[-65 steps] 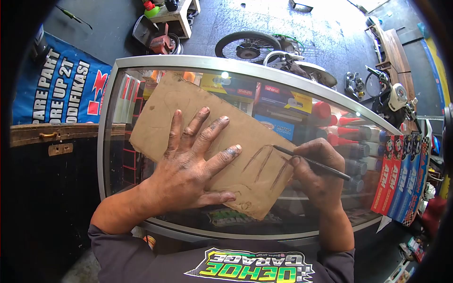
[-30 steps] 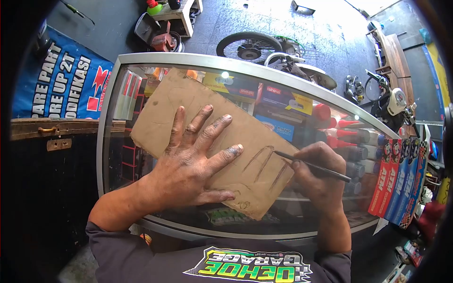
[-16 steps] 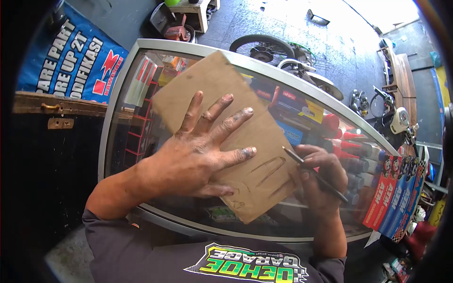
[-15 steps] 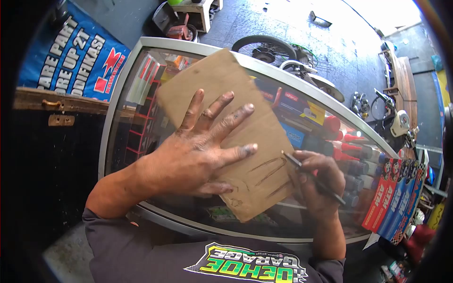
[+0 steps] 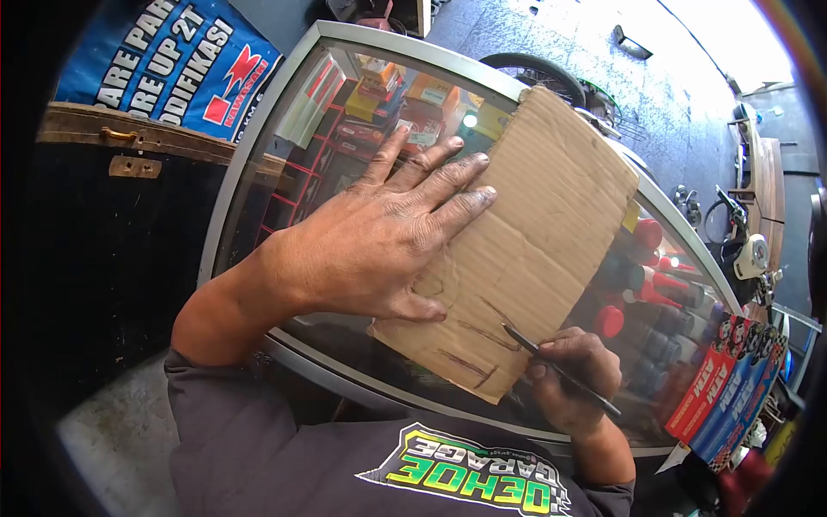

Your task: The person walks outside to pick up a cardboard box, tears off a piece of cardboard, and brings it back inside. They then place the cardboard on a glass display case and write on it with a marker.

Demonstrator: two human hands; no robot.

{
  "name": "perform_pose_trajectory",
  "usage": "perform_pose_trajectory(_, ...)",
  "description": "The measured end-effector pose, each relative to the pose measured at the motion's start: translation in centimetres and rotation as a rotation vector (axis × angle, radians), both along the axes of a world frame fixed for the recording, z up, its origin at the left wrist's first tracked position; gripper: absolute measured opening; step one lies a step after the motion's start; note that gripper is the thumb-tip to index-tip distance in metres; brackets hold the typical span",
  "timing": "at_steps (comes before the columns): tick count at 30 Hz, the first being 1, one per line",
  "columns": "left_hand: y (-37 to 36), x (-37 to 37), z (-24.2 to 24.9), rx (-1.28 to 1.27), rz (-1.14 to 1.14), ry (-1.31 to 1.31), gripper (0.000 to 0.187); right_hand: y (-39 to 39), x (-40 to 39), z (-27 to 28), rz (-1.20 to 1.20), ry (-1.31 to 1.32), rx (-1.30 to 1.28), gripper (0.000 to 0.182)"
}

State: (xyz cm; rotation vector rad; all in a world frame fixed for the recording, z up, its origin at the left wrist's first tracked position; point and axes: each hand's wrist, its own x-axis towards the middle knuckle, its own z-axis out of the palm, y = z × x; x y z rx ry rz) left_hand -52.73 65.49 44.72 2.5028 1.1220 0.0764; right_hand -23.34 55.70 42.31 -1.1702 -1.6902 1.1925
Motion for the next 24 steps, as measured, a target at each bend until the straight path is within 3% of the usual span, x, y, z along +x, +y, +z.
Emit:
perform_pose_trajectory(4, 0.0, 0.0, -0.1, -0.018, 0.011, 0.009, 0.109, 0.3, -0.2, -0.3, -0.028, -0.042, 0.082, 0.019)
perform_pose_trajectory(6, -0.1, 0.0, 0.0, -0.014, 0.009, 0.014, 0.11, 0.5, 0.0, 0.1, 0.081, -0.023, 0.026, 0.019)
perform_pose_trajectory(12, -0.1, 0.0, 0.0, -0.008, 0.01, 0.026, 0.11, 0.6, -0.2, 0.9, 0.113, -0.067, 0.008, 0.013)
perform_pose_trajectory(16, -0.1, 0.1, 0.2, -0.018, 0.014, 0.029, 0.109, 0.4, -0.3, 0.1, -0.026, -0.055, 0.058, 0.019)
perform_pose_trajectory(19, 0.0, 0.0, 0.1, -0.014, 0.007, 0.037, 0.11, 0.7, -0.1, 0.7, 0.116, -0.064, 0.026, 0.02)
perform_pose_trajectory(24, 0.0, 0.1, 0.0, -0.019, 0.009, 0.04, 0.111, 0.8, -0.2, 0.8, 0.064, -0.063, 0.045, 0.02)
